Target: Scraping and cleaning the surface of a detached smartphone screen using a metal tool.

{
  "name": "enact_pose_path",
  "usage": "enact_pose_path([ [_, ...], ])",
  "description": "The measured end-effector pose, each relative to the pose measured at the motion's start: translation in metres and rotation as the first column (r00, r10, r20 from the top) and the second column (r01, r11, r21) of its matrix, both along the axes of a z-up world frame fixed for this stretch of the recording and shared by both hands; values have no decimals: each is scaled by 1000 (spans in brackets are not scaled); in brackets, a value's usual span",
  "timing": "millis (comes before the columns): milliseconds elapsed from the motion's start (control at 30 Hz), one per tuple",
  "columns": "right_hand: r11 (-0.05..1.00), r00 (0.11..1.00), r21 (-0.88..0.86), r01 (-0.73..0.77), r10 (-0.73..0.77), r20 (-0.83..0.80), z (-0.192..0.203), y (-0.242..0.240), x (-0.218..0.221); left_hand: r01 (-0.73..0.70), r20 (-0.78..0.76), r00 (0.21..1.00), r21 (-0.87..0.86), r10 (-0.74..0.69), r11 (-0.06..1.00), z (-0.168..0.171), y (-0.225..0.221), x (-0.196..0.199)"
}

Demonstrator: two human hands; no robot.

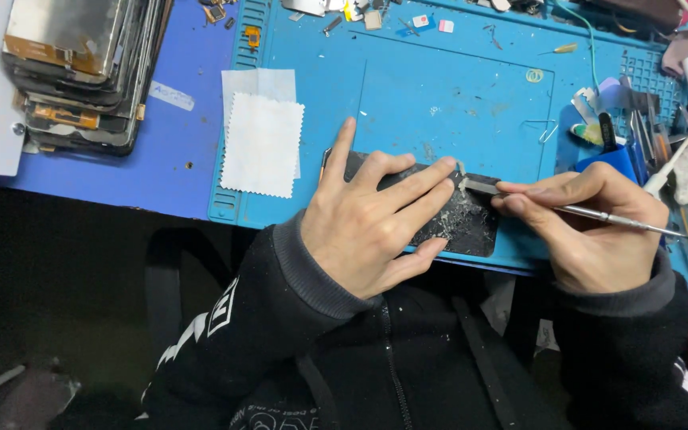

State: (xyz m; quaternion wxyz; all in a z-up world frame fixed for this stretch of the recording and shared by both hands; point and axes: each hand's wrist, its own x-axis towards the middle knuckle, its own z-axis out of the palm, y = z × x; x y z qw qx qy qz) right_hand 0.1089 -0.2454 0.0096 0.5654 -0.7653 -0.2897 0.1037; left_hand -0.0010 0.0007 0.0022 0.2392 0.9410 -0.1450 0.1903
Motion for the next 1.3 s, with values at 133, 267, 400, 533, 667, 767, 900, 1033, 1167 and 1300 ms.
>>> enact_pose_path([
  [133, 998, 997, -54, -39, 42, 61, 1, -1, 1, -6, 6, 1000, 19, 6, 1000, 0, 0, 0],
  [267, 999, 999, -13, 40, -40, -1, 1, -3, -1, -4, 14, 1000, 8, 4, 1000, 0, 0, 0],
  [400, 998, 999, -23, 54, -54, 1, -1, -4, 0, 2, -1, 1000, 2, -2, 1000, 3, 1, 0],
  [533, 1000, 999, -20, -1, 1, 34, -1, 0, 0, -5, 4, 1000, 12, 5, 1000, 1, 0, 0],
  [667, 996, 998, -80, 51, -48, 36, 3, 0, -3, -4, 19, 1000, 4, 4, 1000, -1, 0, -1],
  [767, 996, 997, -43, 74, -74, 1, -1, -4, 0, -5, 23, 1000, 2, 5, 1000, 0, 1, 0],
  [900, 997, 998, -81, 16, -12, 59, -1, -2, 0, -5, 28, 1000, 3, 5, 1000, 0, 0, 0],
  [1033, 999, 998, -44, 4, -1, 68, 0, 0, -4, -9, 26, 1000, 1, 9, 1000, 0, 0, 0],
  [1167, 998, 998, 4, 59, -59, -9, -4, -5, -1, -1, 27, 1000, 1, 1, 1000, 0, 1, 0],
  [1300, 998, 997, -63, 6, -2, 72, -1, 0, -1, -3, 28, 1000, 4, 2, 1000, 0, 0, 0],
])
